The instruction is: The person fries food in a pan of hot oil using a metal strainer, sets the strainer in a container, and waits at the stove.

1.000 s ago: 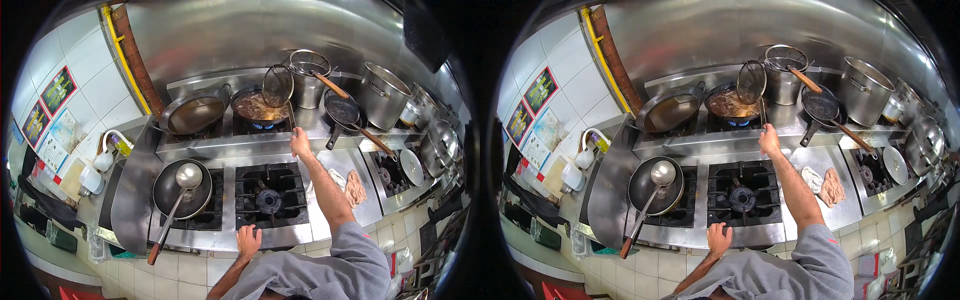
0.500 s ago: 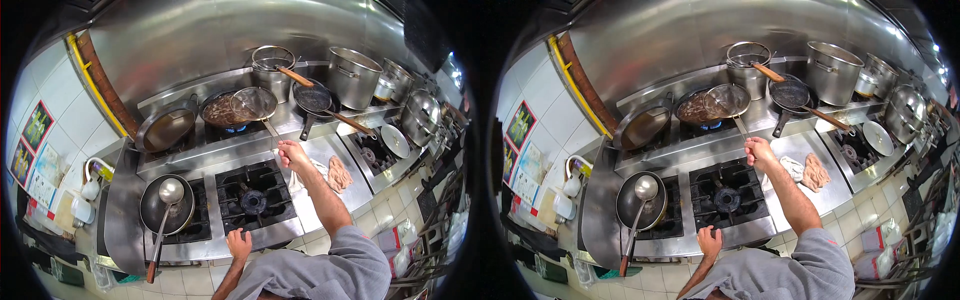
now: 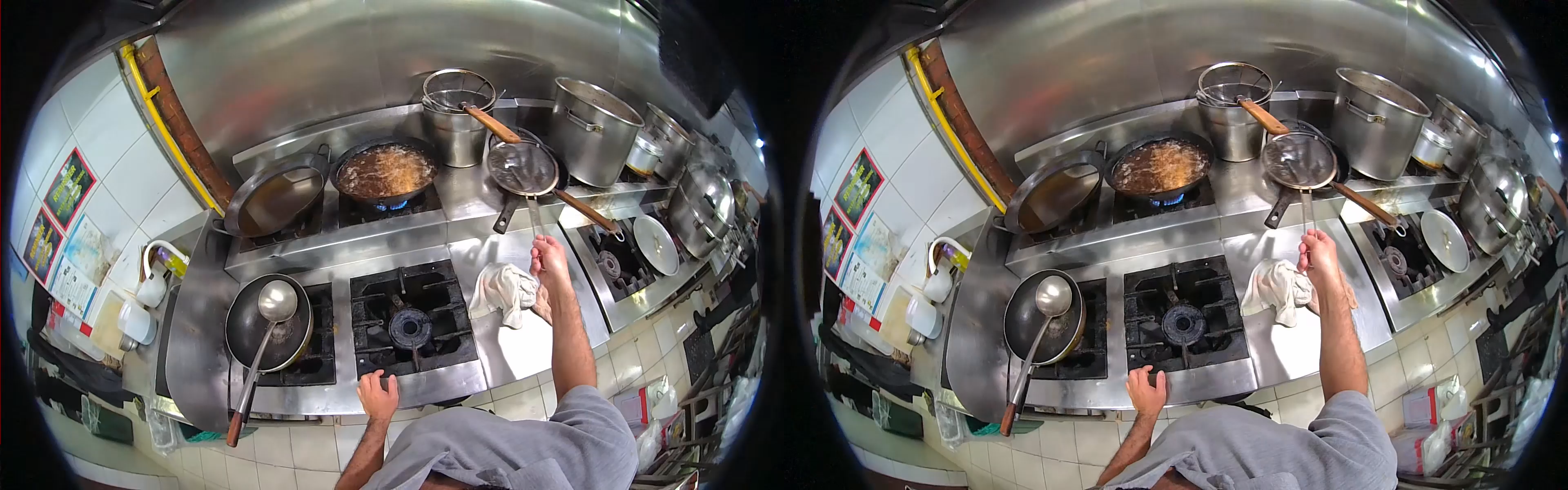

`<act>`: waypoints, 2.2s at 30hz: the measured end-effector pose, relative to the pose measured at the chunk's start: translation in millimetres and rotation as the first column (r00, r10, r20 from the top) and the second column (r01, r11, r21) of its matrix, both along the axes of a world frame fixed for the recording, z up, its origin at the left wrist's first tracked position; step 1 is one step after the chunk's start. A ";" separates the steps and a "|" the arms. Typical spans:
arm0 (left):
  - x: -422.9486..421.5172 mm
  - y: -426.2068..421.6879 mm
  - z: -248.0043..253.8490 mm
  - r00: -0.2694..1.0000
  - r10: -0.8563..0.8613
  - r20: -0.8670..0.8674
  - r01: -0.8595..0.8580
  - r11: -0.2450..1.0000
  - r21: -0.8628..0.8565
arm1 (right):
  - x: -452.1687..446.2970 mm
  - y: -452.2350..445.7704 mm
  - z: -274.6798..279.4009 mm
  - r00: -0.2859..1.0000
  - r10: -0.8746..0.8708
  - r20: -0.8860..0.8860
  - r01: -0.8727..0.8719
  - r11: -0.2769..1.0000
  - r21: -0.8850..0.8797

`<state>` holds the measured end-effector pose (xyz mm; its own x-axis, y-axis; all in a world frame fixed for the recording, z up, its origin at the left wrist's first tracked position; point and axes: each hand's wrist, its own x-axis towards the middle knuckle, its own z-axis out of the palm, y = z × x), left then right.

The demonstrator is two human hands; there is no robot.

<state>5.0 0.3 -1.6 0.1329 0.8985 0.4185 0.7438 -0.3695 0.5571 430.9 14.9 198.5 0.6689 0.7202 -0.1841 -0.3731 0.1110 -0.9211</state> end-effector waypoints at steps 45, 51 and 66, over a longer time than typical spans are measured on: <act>-6.8 -11.4 9.1 0.967 -0.243 -0.078 0.244 0.970 0.003 | -224.8 -197.1 -202.0 0.593 0.198 0.780 0.175 0.914 -0.366; -4.0 -13.8 11.6 0.969 -0.216 -0.122 0.215 0.976 -0.022 | -188.0 -186.5 -182.7 0.503 0.246 0.829 0.191 0.903 -0.384; -1.9 -7.1 -0.7 0.984 -0.154 -0.087 0.163 0.981 0.101 | -127.8 -100.2 -217.6 0.334 0.728 0.598 -0.051 0.648 -0.760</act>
